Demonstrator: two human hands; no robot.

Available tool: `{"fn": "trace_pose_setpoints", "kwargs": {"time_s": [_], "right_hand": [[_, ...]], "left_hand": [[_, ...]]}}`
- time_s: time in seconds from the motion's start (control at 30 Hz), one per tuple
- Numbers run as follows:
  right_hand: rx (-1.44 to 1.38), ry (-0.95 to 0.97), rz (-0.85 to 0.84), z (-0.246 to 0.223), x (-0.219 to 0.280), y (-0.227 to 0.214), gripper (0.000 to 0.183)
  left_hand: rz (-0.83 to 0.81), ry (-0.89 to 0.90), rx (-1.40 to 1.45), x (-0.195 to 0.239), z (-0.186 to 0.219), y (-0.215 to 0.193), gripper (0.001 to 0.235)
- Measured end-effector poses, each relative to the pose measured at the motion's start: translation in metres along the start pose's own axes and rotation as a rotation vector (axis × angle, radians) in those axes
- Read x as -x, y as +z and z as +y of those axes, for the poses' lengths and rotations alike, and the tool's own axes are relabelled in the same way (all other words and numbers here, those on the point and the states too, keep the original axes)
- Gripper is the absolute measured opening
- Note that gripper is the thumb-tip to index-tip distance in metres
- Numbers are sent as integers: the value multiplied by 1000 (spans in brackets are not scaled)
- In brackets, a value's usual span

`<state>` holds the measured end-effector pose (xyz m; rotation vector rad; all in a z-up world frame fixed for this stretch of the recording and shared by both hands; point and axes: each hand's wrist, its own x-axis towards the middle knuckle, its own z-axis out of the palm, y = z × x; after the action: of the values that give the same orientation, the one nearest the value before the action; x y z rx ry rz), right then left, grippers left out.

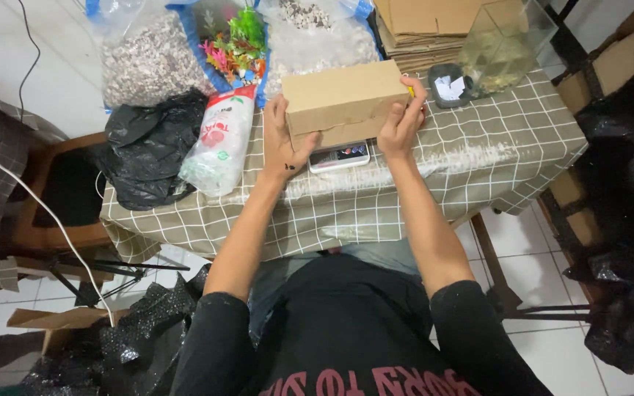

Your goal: Weigh a small electronic device and pack it into a manually folded cardboard box.

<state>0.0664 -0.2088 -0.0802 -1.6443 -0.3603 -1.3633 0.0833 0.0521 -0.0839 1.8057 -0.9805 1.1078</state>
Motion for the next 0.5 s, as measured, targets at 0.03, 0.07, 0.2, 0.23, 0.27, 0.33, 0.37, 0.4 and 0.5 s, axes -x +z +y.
{"fn": "trace_pose_setpoints", "kwargs": {"time_s": [0.03, 0.07, 0.2, 0.23, 0.27, 0.33, 0.37, 0.4, 0.5], "right_hand": [[-1, -1, -1, 1, 1, -1, 59], [11, 1, 4, 1, 1, 0, 61], [2, 27, 25, 4, 3, 4, 71], [2, 26, 23, 4, 5, 4, 71], [13, 23, 5, 4, 6, 6, 76], [23, 19, -12, 4, 7, 9, 82], [11, 12, -46, 4, 7, 10, 89], [-2, 6, -81, 3, 8, 12, 97], [-108, 18, -210, -26, -1, 13, 99]], "left_hand": [[2, 0, -1, 2, -1, 0, 94], [2, 4, -6, 2, -3, 0, 92], [20, 45, -16, 1, -13, -2, 86], [22, 45, -17, 1, -7, -3, 86], [41, 28, -16, -1, -3, -5, 77], [61, 12, -15, -2, 0, -5, 69], [99, 0, -3, 0, -2, -4, 64], [137, -12, 8, 2, -4, -3, 60], [208, -110, -85, 17, -18, -2, 64]]}}
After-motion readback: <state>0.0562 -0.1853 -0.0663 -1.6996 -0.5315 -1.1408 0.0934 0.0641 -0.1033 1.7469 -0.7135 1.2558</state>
